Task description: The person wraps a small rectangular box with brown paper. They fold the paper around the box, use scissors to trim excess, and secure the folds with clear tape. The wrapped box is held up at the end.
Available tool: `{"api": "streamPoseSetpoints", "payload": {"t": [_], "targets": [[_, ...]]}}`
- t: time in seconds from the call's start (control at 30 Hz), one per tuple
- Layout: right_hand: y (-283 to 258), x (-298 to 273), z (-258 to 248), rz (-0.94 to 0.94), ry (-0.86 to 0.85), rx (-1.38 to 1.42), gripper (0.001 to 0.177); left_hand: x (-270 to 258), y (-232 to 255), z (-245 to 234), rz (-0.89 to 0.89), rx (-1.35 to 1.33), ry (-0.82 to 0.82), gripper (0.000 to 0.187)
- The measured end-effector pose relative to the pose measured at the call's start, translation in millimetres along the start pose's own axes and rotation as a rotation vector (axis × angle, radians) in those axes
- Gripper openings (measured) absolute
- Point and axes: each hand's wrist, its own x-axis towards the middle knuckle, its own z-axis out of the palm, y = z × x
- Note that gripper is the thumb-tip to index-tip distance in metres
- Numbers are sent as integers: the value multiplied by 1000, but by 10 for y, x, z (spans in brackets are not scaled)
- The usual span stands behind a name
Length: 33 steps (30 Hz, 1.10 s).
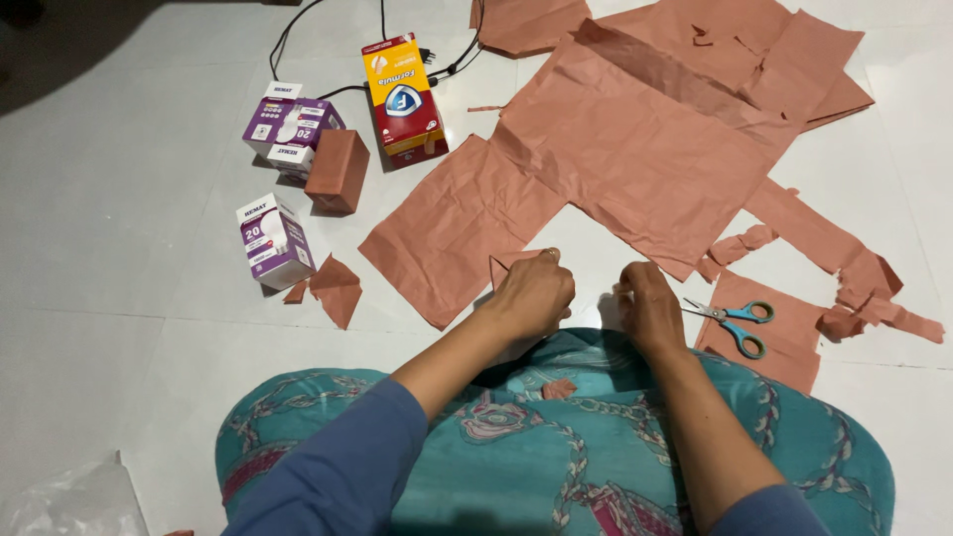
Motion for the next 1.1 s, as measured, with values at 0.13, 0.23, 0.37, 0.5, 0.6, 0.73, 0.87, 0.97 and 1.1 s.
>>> {"api": "streamPoseSetpoints", "payload": {"t": [0.13, 0.23, 0.37, 0.5, 0.6, 0.73, 0.87, 0.97, 1.1], "targets": [[156, -13, 109, 22, -24, -11, 12, 44, 15, 5, -40, 13, -28, 22], [224, 7, 150, 24, 6, 15, 9, 57, 23, 80, -7, 114, 5, 20], [209, 8, 136, 53, -55, 126, 17, 34, 16, 225, 55, 252, 111, 3], [161, 2, 76, -86, -69, 118, 31, 17, 70, 319, 70, 435, 151, 8], [153, -22, 106, -41, -88, 96, 26, -12, 125, 354, 53, 515, 111, 14], [205, -24, 161, 0, -95, 52, 23, -47, 137, 351, 80, 561, 166, 14], [223, -17, 206, 33, -124, 9, 20, -50, 105, 359, 88, 533, 159, 15], [201, -8, 205, 20, -116, 6, 18, -40, 123, 370, 65, 537, 142, 14], [235, -9, 169, 36, -143, 58, 25, -50, 163, 373, 39, 572, 132, 13]]}}
